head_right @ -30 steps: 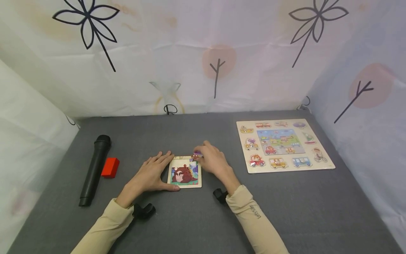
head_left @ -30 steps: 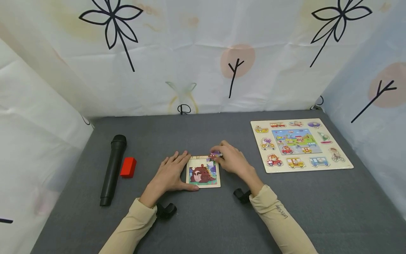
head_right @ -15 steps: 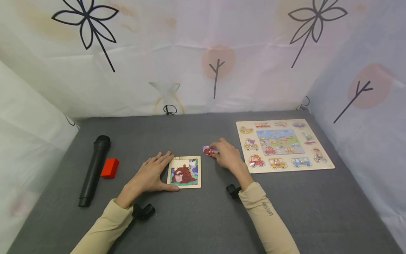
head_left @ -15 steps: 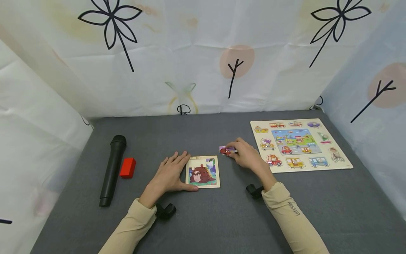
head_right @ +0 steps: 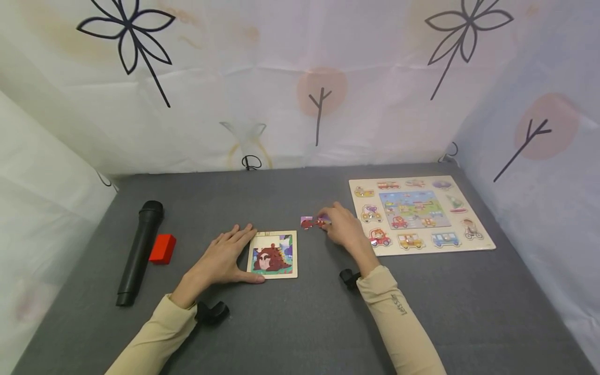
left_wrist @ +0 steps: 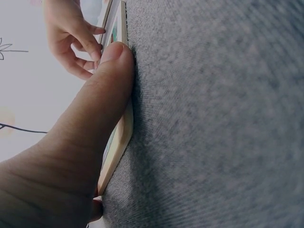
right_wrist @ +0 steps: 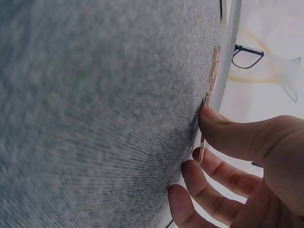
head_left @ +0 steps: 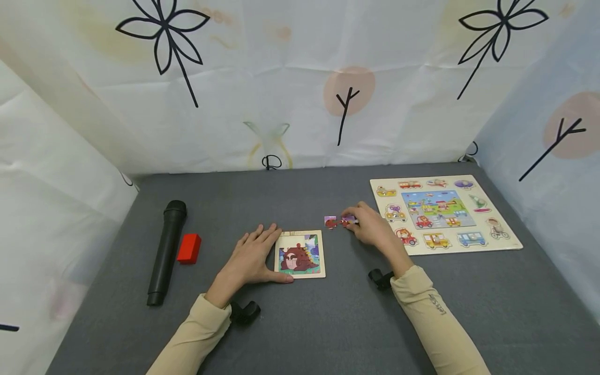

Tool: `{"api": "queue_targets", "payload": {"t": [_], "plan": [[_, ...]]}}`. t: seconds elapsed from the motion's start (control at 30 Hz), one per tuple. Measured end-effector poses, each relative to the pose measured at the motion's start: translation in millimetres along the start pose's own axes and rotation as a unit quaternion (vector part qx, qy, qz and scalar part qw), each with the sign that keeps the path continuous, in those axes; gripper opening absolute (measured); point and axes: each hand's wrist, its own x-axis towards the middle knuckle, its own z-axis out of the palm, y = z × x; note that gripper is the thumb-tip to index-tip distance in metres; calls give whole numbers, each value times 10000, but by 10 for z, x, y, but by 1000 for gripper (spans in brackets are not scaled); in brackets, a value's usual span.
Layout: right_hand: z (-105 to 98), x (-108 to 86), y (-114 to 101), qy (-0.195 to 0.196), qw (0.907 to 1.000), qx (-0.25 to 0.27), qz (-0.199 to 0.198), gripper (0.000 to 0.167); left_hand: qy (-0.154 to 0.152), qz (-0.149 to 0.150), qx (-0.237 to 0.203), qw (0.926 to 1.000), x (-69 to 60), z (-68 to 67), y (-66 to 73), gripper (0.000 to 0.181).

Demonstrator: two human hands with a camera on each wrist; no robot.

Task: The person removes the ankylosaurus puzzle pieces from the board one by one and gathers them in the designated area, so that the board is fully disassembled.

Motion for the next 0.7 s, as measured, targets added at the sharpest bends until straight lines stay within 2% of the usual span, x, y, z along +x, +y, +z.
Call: {"api": "queue_targets", "payload": {"t": [0.7], "plan": [[-8, 30, -10, -51, 9999, -58, 74, 30, 46, 26, -8, 10000, 4, -1, -5, 119]]}}
